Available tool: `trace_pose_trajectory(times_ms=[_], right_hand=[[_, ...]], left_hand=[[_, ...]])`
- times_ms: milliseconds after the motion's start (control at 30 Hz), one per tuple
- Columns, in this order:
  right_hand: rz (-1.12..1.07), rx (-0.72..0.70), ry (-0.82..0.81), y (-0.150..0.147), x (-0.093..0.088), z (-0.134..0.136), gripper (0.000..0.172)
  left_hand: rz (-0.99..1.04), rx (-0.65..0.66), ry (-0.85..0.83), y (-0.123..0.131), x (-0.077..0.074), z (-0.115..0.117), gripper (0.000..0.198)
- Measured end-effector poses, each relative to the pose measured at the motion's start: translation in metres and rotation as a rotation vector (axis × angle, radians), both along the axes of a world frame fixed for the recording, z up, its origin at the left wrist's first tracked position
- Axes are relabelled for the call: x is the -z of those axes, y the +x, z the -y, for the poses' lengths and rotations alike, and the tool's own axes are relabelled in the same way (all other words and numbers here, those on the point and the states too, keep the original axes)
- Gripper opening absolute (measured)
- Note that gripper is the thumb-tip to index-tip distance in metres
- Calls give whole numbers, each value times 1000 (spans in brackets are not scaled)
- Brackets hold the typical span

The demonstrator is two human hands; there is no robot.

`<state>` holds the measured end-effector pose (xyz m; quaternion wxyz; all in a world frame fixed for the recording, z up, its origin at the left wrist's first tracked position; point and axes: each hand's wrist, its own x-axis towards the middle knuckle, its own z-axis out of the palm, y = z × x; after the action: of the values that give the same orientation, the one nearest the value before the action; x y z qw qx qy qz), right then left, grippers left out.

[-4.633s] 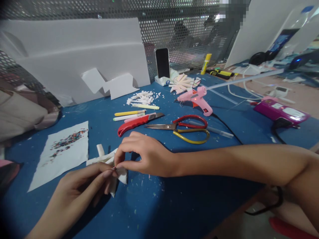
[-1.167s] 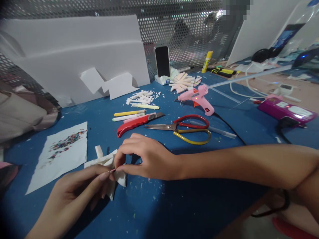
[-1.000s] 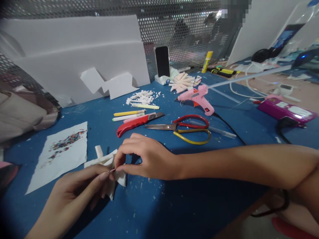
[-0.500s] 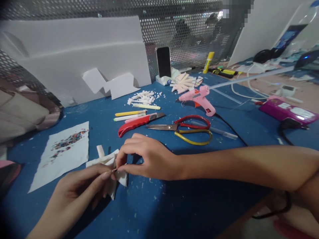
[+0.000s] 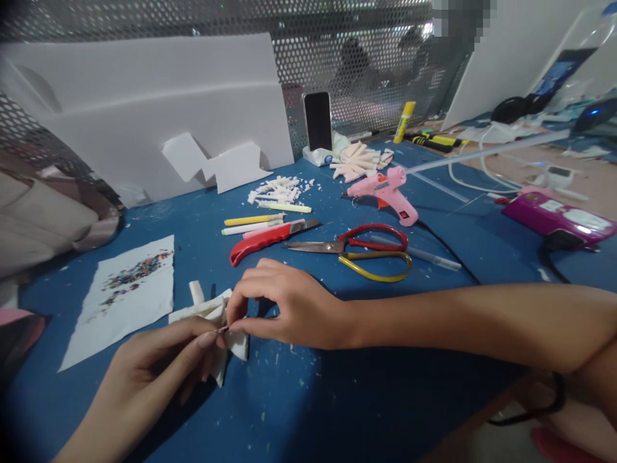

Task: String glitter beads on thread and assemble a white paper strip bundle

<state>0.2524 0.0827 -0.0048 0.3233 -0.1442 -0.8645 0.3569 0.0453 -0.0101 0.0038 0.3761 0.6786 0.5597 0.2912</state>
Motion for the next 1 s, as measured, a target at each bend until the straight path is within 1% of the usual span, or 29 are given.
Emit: trace_pose_trajectory(times_ms=[300, 600, 733, 1000], right_hand=[[5, 7, 7, 0, 0, 1, 5], [16, 8, -5, 0, -1, 0, 5], [15, 3, -1, 0, -1, 1, 4], [-3, 2, 10, 0, 1, 0, 5]], left_hand=[[10, 7, 31, 2, 0, -3, 34], [-7, -8, 11, 4, -2, -2, 34], [-3, -8, 29, 4, -3, -2, 34], [-4, 0, 11, 3, -2, -2, 35]])
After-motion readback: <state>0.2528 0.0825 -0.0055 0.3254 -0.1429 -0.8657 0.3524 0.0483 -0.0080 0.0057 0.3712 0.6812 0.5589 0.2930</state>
